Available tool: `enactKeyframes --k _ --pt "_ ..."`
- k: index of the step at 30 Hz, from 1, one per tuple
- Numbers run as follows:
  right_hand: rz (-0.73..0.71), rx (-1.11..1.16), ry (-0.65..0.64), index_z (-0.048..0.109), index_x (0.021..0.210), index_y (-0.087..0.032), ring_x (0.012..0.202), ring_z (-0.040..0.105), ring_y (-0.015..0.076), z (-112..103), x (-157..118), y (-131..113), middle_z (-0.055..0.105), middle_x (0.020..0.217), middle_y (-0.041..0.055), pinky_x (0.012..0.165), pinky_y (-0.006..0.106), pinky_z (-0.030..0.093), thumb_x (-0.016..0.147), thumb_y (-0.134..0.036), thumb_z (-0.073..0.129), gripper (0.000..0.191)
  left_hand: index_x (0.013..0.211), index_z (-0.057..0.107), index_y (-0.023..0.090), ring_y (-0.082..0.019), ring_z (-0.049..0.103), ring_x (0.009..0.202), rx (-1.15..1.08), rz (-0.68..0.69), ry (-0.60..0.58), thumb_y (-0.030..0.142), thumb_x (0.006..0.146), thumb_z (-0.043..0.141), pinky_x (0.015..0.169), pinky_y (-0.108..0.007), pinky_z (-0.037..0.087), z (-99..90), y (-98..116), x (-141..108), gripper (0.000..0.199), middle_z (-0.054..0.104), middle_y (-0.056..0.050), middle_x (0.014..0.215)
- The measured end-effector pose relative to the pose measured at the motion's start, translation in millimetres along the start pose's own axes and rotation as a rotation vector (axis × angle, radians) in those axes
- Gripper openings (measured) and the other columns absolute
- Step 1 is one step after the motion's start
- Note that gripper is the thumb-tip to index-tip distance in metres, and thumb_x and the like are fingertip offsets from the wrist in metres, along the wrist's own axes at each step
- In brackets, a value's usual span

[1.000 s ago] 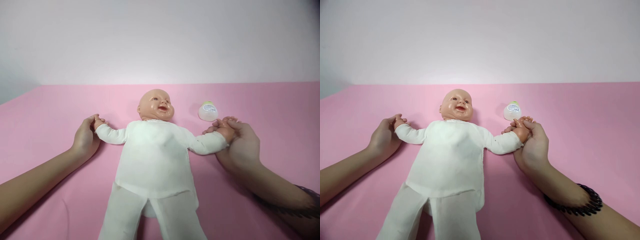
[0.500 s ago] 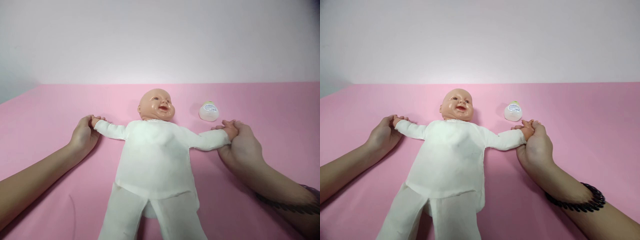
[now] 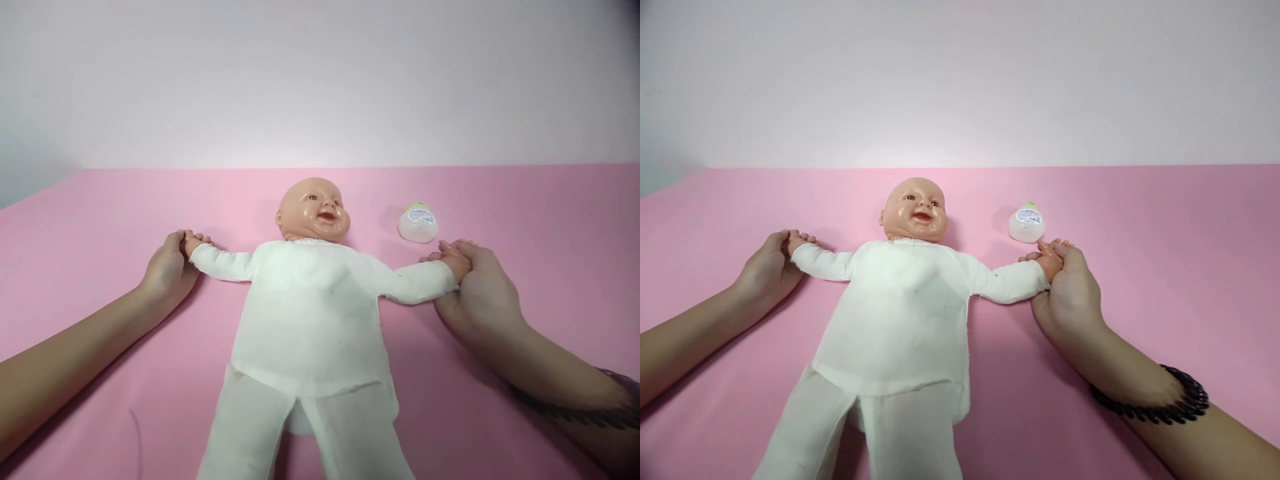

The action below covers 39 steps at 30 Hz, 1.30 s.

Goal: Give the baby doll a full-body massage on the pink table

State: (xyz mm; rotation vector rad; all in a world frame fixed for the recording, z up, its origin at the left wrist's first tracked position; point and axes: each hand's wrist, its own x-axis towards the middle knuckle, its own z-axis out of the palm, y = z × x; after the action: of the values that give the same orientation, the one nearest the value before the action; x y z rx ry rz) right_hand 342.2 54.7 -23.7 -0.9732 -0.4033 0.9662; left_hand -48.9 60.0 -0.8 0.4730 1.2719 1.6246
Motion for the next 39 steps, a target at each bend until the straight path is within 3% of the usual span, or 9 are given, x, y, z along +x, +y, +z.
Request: enactKeyframes --k 3,9,15,23,27,34,39 --pt "0.096 0.007 0.200 0.054 0.075 -0.020 0.057 0.056 0.0049 13 -10 -5 0.058 0.086 -0.0015 0.053 0.018 0.059 0.089 -0.009 0.050 0.018 0.072 0.056 0.019 -0.012 0.068 0.071 -0.002 -0.028 -0.014 0.013 0.098 0.041 0.072 -0.029 0.064 -0.2 1 0 0.030 0.065 -0.001 0.069" --pt "0.069 0.052 0.186 0.052 0.069 -0.020 0.057 0.054 0.0075 20 -18 -10 0.054 0.079 -0.0010 0.047 0.018 0.056 0.079 -0.006 0.048 0.018 0.069 0.054 0.020 -0.012 0.068 0.070 -0.019 -0.015 -0.020 0.007 0.092 0.042 0.076 -0.031 0.065 0.7 1 -2 0.029 0.064 0.000 0.068" --pt "0.129 0.007 0.213 0.055 0.073 -0.021 0.057 0.054 0.0055 21 -20 -11 0.058 0.084 -0.0028 0.051 0.018 0.057 0.088 -0.007 0.051 0.021 0.072 0.053 0.018 -0.015 0.065 0.070 0.058 0.012 -0.014 0.011 0.089 0.047 0.067 -0.029 0.062 3.2 1 -5 0.020 0.061 -0.004 0.071" --pt "0.091 0.040 0.176 0.053 0.067 -0.020 0.058 0.055 0.0064 20 -18 -10 0.056 0.080 -0.0009 0.050 0.018 0.056 0.085 -0.010 0.045 0.022 0.079 0.051 0.018 -0.018 0.063 0.074 -0.006 0.033 -0.018 0.008 0.082 0.047 0.083 -0.041 0.061 2.7 -1 -5 0.011 0.057 -0.004 0.077" --pt "0.087 0.054 0.168 0.054 0.065 -0.019 0.058 0.055 0.0068 22 -19 -10 0.055 0.078 -0.0003 0.050 0.018 0.057 0.083 -0.008 0.044 0.024 0.079 0.051 0.017 -0.017 0.063 0.074 -0.021 0.035 -0.026 0.009 0.080 0.048 0.082 -0.039 0.061 1.2 -1 -3 0.009 0.057 -0.004 0.076" --pt "0.104 -0.022 0.185 0.055 0.069 -0.020 0.056 0.055 0.0057 21 -18 -10 0.057 0.079 -0.0025 0.050 0.016 0.056 0.089 -0.008 0.051 0.024 0.077 0.052 0.018 -0.018 0.063 0.074 0.030 0.016 -0.042 0.011 0.085 0.050 0.074 -0.034 0.061 -0.6 -2 2 0.012 0.059 -0.005 0.075" --pt "0.095 0.018 0.195 0.054 0.068 -0.020 0.057 0.055 0.0057 21 -18 -9 0.057 0.079 -0.0023 0.050 0.017 0.056 0.090 -0.009 0.047 0.025 0.082 0.053 0.018 -0.017 0.064 0.075 -0.005 0.025 -0.013 0.011 0.088 0.049 0.078 -0.035 0.063 0.2 -2 0 0.010 0.061 -0.004 0.075"
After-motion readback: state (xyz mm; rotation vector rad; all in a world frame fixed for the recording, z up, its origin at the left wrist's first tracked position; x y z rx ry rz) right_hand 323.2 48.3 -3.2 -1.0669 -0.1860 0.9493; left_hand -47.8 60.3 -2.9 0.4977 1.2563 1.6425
